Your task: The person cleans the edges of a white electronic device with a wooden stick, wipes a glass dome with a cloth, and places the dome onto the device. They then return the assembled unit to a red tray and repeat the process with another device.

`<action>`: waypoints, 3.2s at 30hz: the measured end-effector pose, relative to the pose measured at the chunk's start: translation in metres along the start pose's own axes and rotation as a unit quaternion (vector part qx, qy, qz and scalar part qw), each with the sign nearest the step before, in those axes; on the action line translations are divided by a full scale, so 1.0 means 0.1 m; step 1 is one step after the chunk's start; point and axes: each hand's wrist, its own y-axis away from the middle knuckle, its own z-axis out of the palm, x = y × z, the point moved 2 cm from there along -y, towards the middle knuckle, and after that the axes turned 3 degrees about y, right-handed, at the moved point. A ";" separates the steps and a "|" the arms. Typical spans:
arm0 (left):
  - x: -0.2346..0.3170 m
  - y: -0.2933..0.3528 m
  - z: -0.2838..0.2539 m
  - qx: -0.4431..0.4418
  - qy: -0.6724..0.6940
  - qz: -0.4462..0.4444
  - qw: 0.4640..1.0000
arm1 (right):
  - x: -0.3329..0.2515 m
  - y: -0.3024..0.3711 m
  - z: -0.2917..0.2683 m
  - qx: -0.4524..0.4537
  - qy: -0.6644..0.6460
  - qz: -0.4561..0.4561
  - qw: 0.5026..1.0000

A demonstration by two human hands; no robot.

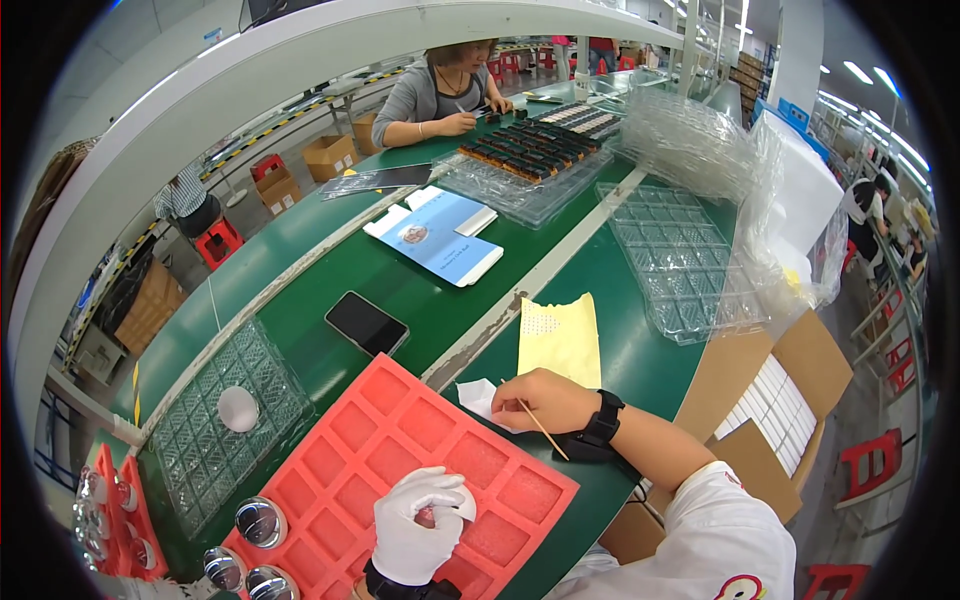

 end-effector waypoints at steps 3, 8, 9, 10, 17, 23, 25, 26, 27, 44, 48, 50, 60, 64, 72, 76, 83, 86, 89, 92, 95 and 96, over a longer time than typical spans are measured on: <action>-0.09 0.03 0.00 0.017 0.012 0.009 1.000 | 0.00 0.01 0.01 0.005 -0.011 0.000 1.000; -0.15 0.07 -0.03 0.040 0.039 0.030 0.998 | -0.01 -0.02 0.04 0.004 -0.018 0.013 1.000; -0.13 0.06 -0.04 0.035 0.035 0.036 0.998 | -0.01 -0.03 0.05 0.005 -0.022 0.014 1.000; -0.11 0.07 -0.04 0.036 0.036 0.035 0.998 | 0.00 -0.03 0.05 0.006 -0.026 0.014 1.000; -0.02 0.03 -0.02 0.005 0.031 0.012 0.999 | 0.05 0.03 0.01 0.012 -0.019 0.015 1.000; -0.10 0.01 0.00 0.032 0.032 0.037 0.998 | 0.07 -0.03 0.02 -0.007 -0.046 0.032 0.998; -0.19 0.07 -0.05 0.053 0.012 0.090 0.994 | 0.09 -0.06 0.04 -0.002 -0.039 0.022 0.999; -0.20 0.10 -0.03 0.043 0.088 0.090 0.991 | 0.11 -0.08 0.09 0.004 -0.035 0.011 0.999; -0.22 0.06 0.03 0.039 0.162 0.092 0.982 | 0.21 -0.02 0.07 0.025 -0.021 0.020 0.999; -0.11 0.06 0.12 0.120 -0.028 -0.009 0.992 | 0.57 0.01 -0.09 -0.014 -0.038 0.069 0.997; -0.13 0.02 0.19 0.117 -0.051 -0.030 0.991 | 0.57 0.01 -0.11 -0.010 -0.040 0.067 0.997; -0.14 0.00 0.21 0.119 -0.076 -0.025 0.990 | 0.57 0.01 -0.11 -0.014 -0.043 0.076 0.996; -0.07 0.00 0.22 0.115 -0.134 -0.014 0.984 | 0.74 -0.04 -0.17 0.007 -0.016 0.059 0.998; -0.10 -0.02 0.23 0.125 -0.165 -0.021 0.978 | 0.83 -0.06 -0.19 0.014 -0.017 0.054 0.998; -0.02 0.04 0.13 0.048 -0.149 -0.017 0.988 | 0.76 -0.04 -0.22 0.019 -0.015 0.065 0.998; -0.02 0.05 0.12 0.069 -0.121 -0.033 0.990 | 0.75 -0.05 -0.25 0.032 -0.010 0.071 0.997; -0.03 0.00 0.10 0.066 -0.119 -0.041 0.990 | 0.81 -0.06 -0.26 0.029 -0.012 0.069 0.997; -0.14 -0.05 0.11 0.051 -0.128 -0.010 0.990 | 0.84 -0.06 -0.25 0.030 -0.021 0.076 0.996; -0.20 -0.01 0.14 0.054 -0.101 -0.014 0.993 | 0.88 -0.05 -0.23 0.022 -0.021 0.076 0.997; -0.14 0.02 0.13 0.055 -0.074 -0.012 0.996 | 0.89 -0.02 -0.25 0.022 -0.025 0.074 0.997; -0.11 0.03 0.12 0.056 -0.041 -0.014 0.997 | 0.88 0.00 -0.24 0.019 -0.034 0.074 0.996; -0.10 0.02 0.11 0.058 -0.051 -0.013 0.997 | 0.85 0.00 -0.22 0.019 -0.034 0.075 0.996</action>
